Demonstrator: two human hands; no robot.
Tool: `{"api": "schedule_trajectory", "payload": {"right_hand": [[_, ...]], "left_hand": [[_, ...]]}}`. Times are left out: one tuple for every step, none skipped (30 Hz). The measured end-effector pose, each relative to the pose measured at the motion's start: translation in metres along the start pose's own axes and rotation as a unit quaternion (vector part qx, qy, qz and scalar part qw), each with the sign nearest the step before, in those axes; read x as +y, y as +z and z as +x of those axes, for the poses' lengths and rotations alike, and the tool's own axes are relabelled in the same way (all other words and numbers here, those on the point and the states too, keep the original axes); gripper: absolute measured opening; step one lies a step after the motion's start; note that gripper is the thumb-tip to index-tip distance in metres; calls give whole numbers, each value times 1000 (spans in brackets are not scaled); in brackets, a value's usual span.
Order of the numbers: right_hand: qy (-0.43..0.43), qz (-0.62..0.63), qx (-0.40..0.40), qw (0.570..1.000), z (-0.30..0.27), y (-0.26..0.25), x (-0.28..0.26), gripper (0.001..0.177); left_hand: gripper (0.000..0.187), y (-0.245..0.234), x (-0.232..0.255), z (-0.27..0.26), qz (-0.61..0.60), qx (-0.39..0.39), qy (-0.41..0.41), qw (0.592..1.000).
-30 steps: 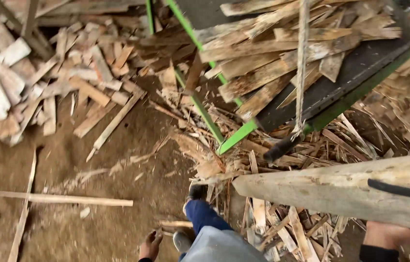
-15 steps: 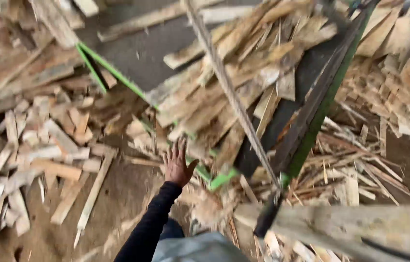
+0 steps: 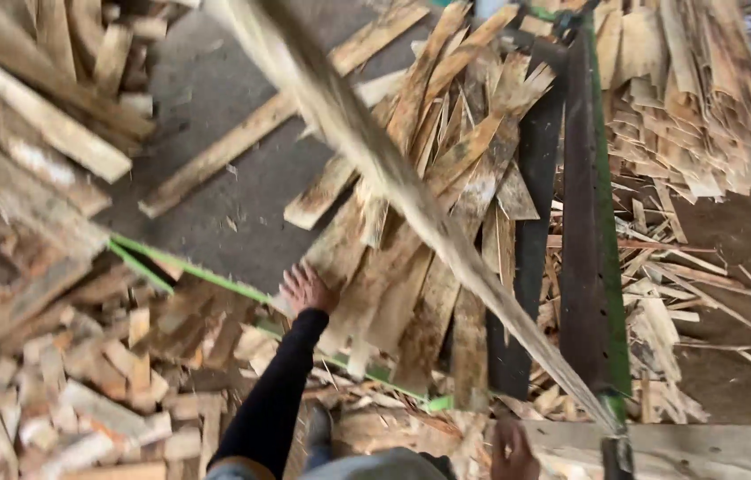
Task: Cutting thin wooden slats using a large industrial lever cutter in a woodworking area.
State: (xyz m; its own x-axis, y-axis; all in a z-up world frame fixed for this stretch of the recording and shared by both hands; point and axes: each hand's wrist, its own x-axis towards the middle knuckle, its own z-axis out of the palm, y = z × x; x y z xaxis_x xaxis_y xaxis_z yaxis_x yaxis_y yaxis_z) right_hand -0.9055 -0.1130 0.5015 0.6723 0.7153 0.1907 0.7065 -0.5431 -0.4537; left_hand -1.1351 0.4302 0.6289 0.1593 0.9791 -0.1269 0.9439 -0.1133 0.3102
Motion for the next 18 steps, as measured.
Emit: {"api": "schedule_trajectory", "payload": {"right_hand": [[16,-13,1,1000,60,22,-49,55],[36,-11,3,999,94,14,-86,55],[78,29,7,997,127,2,-122,60],[111,68,14,991,169,-14,-154,68],[122,69,20,990,187,23,-129,68],[135,100,-48,985,208,56,-100,77],[145,131,-116,974,228,88,-71,88],[149,137,-109,973,253,84,-88,88],[207,114,-89,968,277,78,-104,99],[268,89,-72,956,291,70,-117,112],[278,93,-70,954,286,61,-131,112],[311,110,-72,941,291,49,-142,114],[343,128,-73,928,295,36,-155,118],[343,130,-70,928,295,22,-171,118],[366,205,-105,902,296,7,-187,113],[383,279,-141,869,296,-6,-206,110],[384,282,-138,868,298,-18,-219,110],[376,305,-150,862,298,-29,-232,106]], "left_hand": [[117,-9,-2,7,12,-23,-20,999],[117,-6,-7,11,23,-30,-5,999],[119,-1,-12,15,31,-37,-14,999],[122,4,-12,23,34,-39,-26,998],[122,-9,-12,39,39,-41,-14,998],[109,-23,-11,52,16,-175,11,984],[97,-36,-9,64,-6,-305,36,952],[97,-86,-16,81,0,-302,42,952],[95,-134,-4,95,3,-291,55,955],[94,-178,19,92,9,-285,67,956],[92,-182,18,95,14,-280,79,957],[90,-186,22,102,15,-272,94,958],[88,-193,25,111,16,-264,109,958],[86,-195,21,115,14,-254,119,960],[84,-198,18,120,11,-244,129,961],[82,-202,15,125,10,-234,137,962],[81,-201,9,130,9,-224,146,963],[79,-200,4,135,11,-215,156,964]]}}
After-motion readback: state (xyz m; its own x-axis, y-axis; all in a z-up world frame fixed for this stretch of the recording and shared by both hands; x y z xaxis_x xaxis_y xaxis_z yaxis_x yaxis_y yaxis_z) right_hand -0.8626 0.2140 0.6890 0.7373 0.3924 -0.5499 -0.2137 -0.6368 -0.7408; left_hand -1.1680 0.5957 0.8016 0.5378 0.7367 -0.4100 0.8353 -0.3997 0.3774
